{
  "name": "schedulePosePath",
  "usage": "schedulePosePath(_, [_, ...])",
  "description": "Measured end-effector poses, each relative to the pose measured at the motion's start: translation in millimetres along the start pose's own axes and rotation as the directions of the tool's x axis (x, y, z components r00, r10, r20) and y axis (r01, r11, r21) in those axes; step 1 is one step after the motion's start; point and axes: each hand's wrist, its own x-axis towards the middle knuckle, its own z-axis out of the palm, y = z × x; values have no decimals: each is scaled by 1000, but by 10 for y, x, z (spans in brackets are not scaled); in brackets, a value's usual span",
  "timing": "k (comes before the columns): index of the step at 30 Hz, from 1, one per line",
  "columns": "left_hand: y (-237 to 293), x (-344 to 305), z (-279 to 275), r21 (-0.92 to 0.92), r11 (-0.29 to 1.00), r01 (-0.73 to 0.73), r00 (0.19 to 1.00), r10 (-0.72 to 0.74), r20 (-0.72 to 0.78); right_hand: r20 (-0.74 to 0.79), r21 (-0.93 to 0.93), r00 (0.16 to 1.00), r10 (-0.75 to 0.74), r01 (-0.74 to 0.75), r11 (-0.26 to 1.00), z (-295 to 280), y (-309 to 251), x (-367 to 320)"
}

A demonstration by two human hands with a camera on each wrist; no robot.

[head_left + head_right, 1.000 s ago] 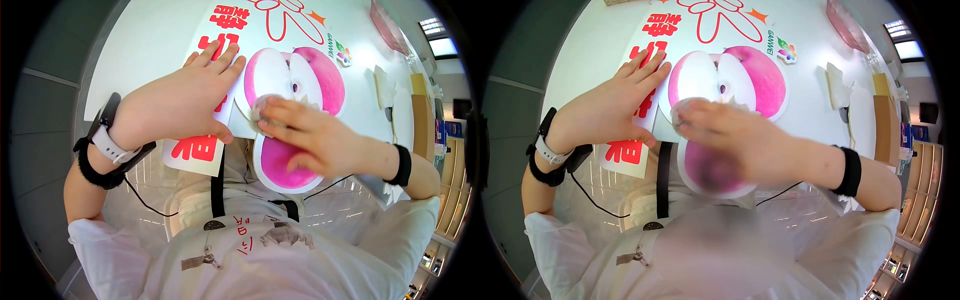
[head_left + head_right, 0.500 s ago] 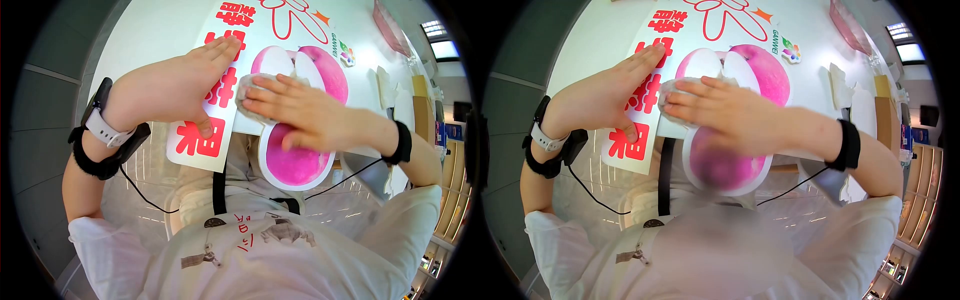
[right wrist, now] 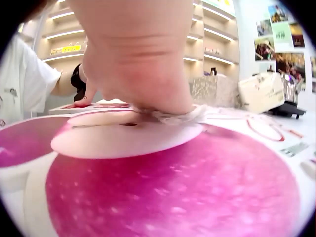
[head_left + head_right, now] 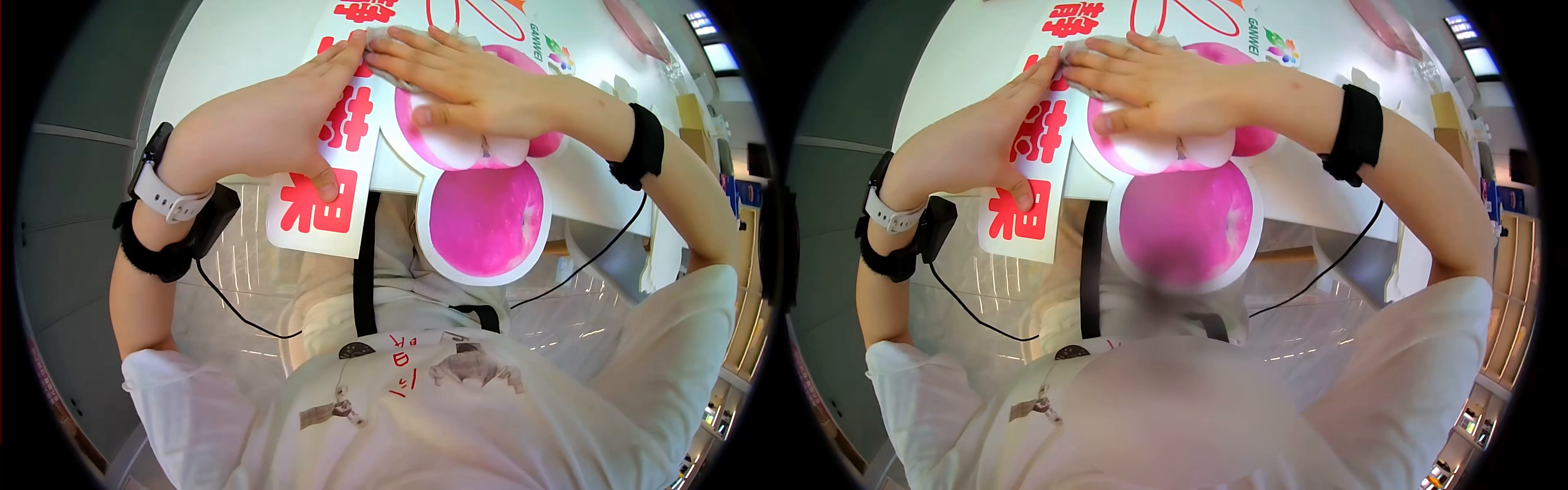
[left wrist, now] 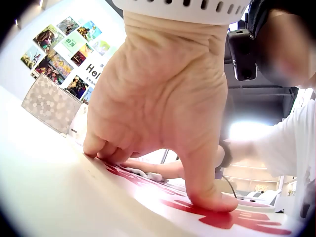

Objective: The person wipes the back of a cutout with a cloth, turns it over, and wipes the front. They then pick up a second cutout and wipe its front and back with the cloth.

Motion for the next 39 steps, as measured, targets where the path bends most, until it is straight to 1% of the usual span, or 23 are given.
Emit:
schedulePosePath(2, [-1,27,-58,-30,998,51,997,-49,61,65,49,997,-40,37,998,-95,-213,-114])
schedulePosePath(7, [-28,20,-34,37,998,-47,999,46,27,337,271,934,-119,25,962,-457,-746,-527])
schedulePosePath(10, [-39,15,-24,108,991,-80,997,78,27,391,344,911,-130,-13,939,-545,-813,-652])
schedulePosePath(13, [-56,6,-20,170,982,-88,996,81,46,245,288,969,39,-111,951,-387,-404,-621])
schedulePosePath(15, [-40,14,-32,179,980,-87,995,76,70,77,212,995,64,-79,974,-279,346,-680])
schedulePosePath(16, [-37,23,-51,175,981,-77,995,66,68,57,137,964,259,-264,955,-211,573,-717])
schedulePosePath(17, [-36,29,-59,167,984,-67,996,56,66,26,68,897,440,-441,895,-168,684,-749])
schedulePosePath(20, [-15,41,-77,196,980,-44,996,28,79,42,108,951,306,-309,945,-191,467,-620])
schedulePosePath(21, [-7,37,-68,205,977,-56,996,41,79,30,-14,986,165,-164,986,-135,249,-678])
schedulePosePath(22, [-3,43,-72,217,974,-65,996,51,70,55,112,988,145,-151,982,-299,-219,-604])
schedulePosePath(23, [12,46,-72,228,971,-74,996,61,63,194,214,974,119,-161,964,-418,-502,-592])
schedulePosePath(26, [90,37,-102,202,979,-4,995,-16,99,236,213,972,-13,-39,976,-453,-675,-728])
schedulePosePath(27, [75,30,-96,209,978,-22,996,3,87,241,225,969,-52,-3,974,-466,-661,-735])
schedulePosePath(28, [46,20,-85,215,976,-39,997,23,77,209,342,977,40,-111,933,-525,-475,-689])
schedulePosePath(29, [20,17,-79,222,973,-59,997,44,69,134,239,974,182,-210,948,-296,-128,-837])
schedulePosePath(30, [5,9,-63,198,978,-57,996,43,75,96,163,986,135,-150,975,-336,296,-857])
schedulePosePath(31, [-6,13,-64,179,982,-56,996,44,75,111,243,929,352,-369,897,-373,482,-928])
schedulePosePath(32, [-12,33,-90,166,985,-57,997,46,68,196,7,863,465,-475,880,-442,420,-917])
schedulePosePath(34, [29,53,-125,174,985,-17,998,6,65,147,16,922,359,-365,931,-374,315,-941])
schedulePosePath(36, [85,28,-121,182,983,2,997,-15,71,136,27,956,259,-265,964,-385,-91,-980])
schedulePosePath(37, [109,26,-129,196,981,4,998,-16,62,250,117,923,293,-329,937,-551,-436,-899])
schedulePosePath(38, [132,15,-119,204,979,4,998,-19,68,239,141,954,181,-218,966,-587,-620,-956])
schedulePosePath(39, [146,13,-112,216,976,0,997,-16,71,264,175,951,159,-209,962,-599,-700,-1018])
